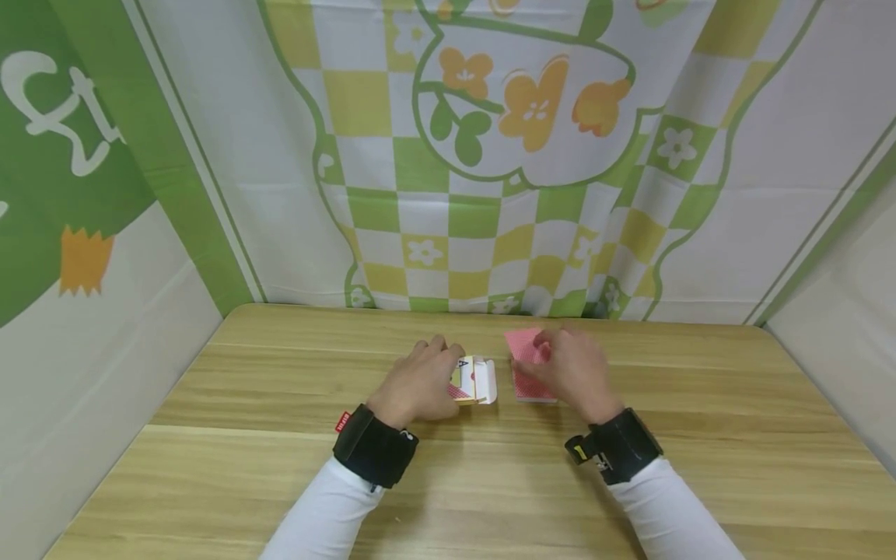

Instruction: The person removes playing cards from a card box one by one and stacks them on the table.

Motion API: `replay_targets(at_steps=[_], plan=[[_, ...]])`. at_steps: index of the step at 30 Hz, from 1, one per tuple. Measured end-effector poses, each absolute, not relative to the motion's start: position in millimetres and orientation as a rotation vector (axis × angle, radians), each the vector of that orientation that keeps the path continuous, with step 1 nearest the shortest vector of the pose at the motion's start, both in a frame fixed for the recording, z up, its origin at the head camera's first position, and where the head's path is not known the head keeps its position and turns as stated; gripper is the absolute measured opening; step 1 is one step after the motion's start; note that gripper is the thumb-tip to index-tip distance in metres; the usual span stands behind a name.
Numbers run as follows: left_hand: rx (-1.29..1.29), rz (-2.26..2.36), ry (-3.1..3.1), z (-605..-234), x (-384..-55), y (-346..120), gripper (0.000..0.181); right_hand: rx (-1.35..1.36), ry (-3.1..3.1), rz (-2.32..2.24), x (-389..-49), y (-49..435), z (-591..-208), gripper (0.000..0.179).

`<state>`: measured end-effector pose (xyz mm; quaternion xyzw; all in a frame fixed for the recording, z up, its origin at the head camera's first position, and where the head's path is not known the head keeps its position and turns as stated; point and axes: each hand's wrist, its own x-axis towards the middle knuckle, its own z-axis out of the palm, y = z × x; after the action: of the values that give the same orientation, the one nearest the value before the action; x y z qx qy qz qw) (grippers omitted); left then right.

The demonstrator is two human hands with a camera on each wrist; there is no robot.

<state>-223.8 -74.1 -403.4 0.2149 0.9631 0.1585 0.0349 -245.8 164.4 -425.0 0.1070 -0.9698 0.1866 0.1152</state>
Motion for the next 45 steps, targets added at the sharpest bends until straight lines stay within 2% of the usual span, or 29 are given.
replay_targets(at_steps=[11,45], plan=[[0.660,0.483,2.958,-402.3,-223.2,-74.1,0.063,0.140,-2.886,0.532,-241.5,156.3,-433.0,0.050],[0.656,0.461,2.943,-403.1,-223.6,-73.9,0.061,0.087,-2.902,0.440,-243.9,153.7,-446.9,0.048]])
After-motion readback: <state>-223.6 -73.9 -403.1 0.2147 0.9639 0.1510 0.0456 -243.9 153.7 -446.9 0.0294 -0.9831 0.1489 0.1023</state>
